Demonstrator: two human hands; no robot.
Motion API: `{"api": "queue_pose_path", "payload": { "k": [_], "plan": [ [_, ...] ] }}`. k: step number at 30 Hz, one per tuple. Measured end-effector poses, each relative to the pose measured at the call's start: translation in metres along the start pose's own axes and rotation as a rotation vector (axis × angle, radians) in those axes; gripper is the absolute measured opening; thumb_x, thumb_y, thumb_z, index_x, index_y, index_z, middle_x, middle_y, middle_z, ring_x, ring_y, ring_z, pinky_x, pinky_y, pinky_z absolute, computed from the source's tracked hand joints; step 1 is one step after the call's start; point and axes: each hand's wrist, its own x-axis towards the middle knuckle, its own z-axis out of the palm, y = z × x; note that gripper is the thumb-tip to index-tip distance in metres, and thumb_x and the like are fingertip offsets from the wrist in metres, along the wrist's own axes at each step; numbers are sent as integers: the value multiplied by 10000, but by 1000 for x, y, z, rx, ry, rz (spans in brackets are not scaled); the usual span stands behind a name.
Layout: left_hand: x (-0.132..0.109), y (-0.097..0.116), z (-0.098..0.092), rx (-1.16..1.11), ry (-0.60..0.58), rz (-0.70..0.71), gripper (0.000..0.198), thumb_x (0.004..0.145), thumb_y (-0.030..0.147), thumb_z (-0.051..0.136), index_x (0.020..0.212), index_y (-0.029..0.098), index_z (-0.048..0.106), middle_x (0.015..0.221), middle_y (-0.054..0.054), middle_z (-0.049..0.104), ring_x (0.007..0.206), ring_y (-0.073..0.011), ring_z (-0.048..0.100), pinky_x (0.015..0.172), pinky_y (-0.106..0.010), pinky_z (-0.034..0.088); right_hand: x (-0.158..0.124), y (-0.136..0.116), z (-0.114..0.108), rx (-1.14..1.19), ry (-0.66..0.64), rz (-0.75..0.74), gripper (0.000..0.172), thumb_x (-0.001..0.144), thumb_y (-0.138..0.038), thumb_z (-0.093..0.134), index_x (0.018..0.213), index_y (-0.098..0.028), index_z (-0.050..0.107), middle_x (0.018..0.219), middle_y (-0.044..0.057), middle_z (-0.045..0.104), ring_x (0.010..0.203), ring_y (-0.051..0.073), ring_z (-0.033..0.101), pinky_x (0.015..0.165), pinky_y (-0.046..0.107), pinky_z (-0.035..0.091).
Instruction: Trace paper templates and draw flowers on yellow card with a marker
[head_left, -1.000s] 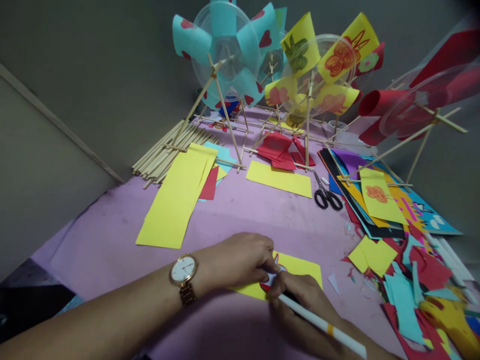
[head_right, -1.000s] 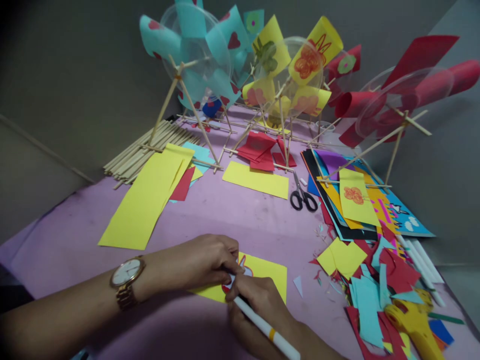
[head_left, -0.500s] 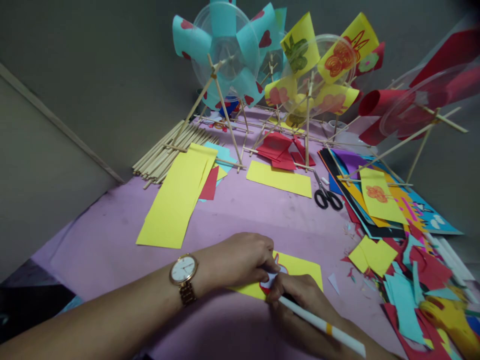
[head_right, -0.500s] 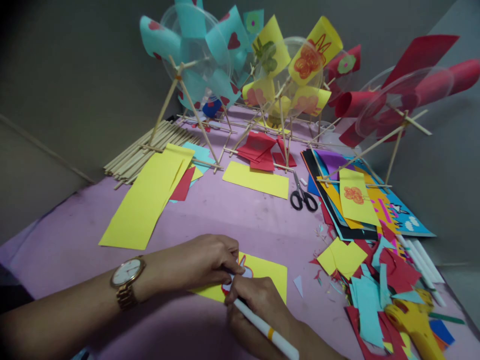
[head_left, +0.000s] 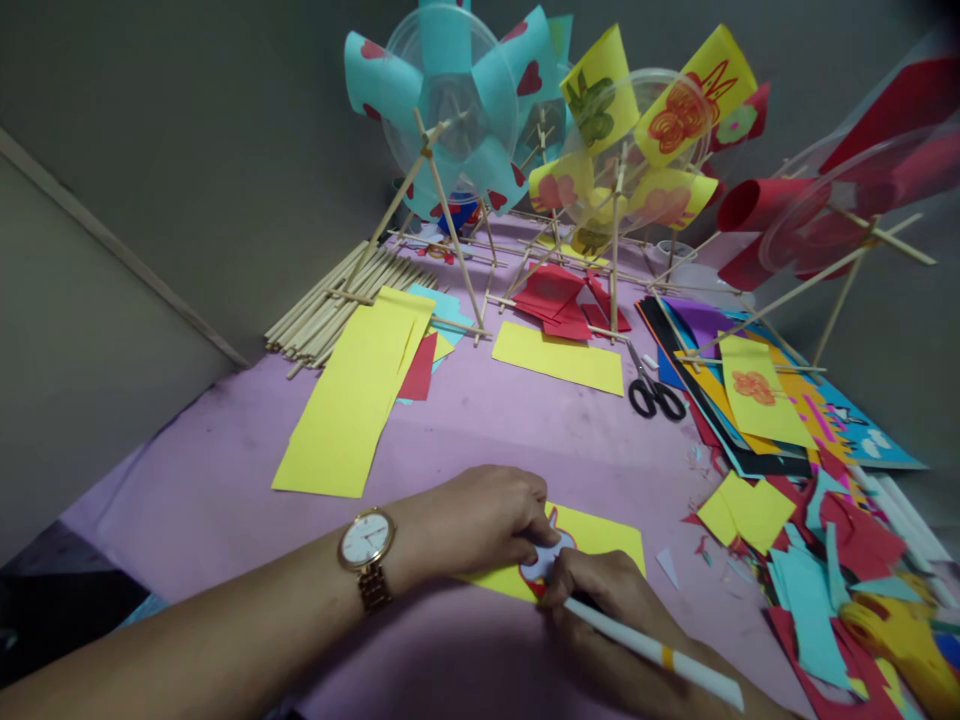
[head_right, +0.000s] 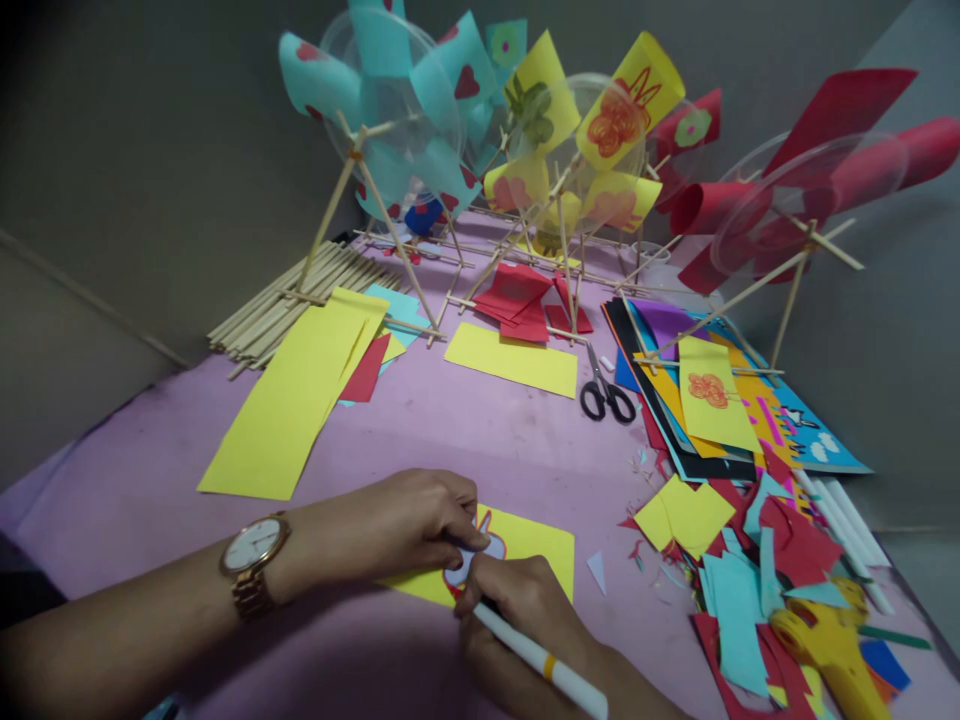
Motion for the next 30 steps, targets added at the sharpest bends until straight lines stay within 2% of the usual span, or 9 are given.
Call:
{"api": "queue_pose_path", "payload": {
  "k": [11, 19, 26, 30],
  "plan": [
    [-1, -2, 4, -9, 29, 12, 260, 746, 75, 710, 934, 253, 712, 755, 33, 572, 731, -107, 557, 644, -182, 394, -2, 0, 2, -4, 16, 74, 182, 659, -55, 434, 580, -210, 485, 498, -62, 485, 428, 80, 450, 441, 177, 318],
    [-1, -1, 2, 9, 16, 3, 264, 741, 78, 718, 937, 253, 714, 760, 32, 577, 734, -111, 557, 637, -180, 388, 1, -6, 1, 30, 51, 76, 151, 656, -111, 433, 540, -203, 462, 458, -59, 446, 372, 65, 344, 381, 178, 248],
    [-1, -3, 4, -4, 16, 4, 292, 727, 78, 731, 958, 256, 716, 765, 31, 580, 737, -110, 556, 639, -178, 392, 4, -10, -3, 24, 67, 91, 148, 659, -131, 421, 533, -201, 454, 485, -40, 485, 387, 71, 366, 388, 175, 276],
    [0, -2, 3, -15, 9, -2, 312, 724, 70, 732, 975, 255, 718, 764, 31, 576, 734, -106, 553, 645, -178, 389, 5, -13, -7, 30, 72, 108, 138, 655, -146, 416, 538, -208, 455, 474, -48, 451, 401, 78, 355, 389, 173, 277]
  ]
}}
